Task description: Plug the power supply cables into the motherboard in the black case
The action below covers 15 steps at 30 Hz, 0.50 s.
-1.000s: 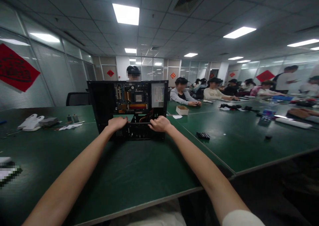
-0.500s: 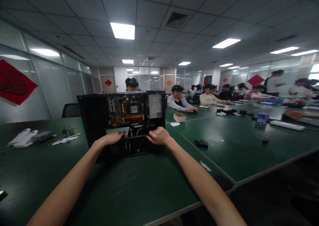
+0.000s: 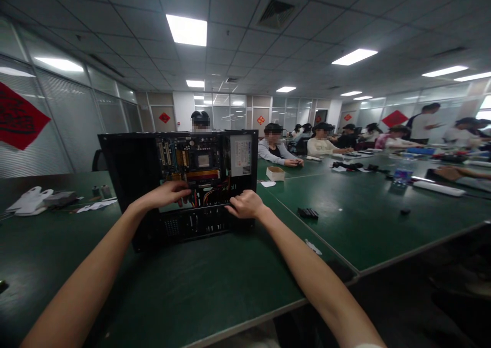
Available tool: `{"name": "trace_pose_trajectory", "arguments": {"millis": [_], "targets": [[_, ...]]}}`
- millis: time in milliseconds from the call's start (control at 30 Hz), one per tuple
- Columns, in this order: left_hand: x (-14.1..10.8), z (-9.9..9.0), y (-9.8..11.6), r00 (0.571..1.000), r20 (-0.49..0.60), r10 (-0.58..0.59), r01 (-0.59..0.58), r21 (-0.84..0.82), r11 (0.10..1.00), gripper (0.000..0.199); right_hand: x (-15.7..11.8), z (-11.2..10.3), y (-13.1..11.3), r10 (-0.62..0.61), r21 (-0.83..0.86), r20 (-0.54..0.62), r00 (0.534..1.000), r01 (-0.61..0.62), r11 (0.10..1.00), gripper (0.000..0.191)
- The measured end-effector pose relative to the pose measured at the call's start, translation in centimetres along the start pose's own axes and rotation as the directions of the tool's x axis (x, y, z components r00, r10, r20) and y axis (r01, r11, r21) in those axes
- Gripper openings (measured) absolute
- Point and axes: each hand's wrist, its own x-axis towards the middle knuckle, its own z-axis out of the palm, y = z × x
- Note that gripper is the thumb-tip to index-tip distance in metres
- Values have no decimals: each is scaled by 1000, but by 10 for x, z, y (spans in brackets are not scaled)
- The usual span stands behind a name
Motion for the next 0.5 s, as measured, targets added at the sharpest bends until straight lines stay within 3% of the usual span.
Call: {"name": "trace_pose_trajectory", "arguments": {"millis": [167,300,400,500], "targets": [[-4,-6,20,987,-144,64,-63,12,998,39,9,-21,-10,84,2,166,982,-85,996,62],[-6,-4,38,949,-290,122,-103,79,992,36,26,-40,-27,228,104,165,960,-247,964,57],[-6,0,48,931,-330,158,-130,105,986,35,44,-50,-42,249,331,134,959,-280,901,45],[-6,4,51,927,-336,165,-131,122,984,36,63,-52,-52,254,690,75,964,-234,685,31]]}}
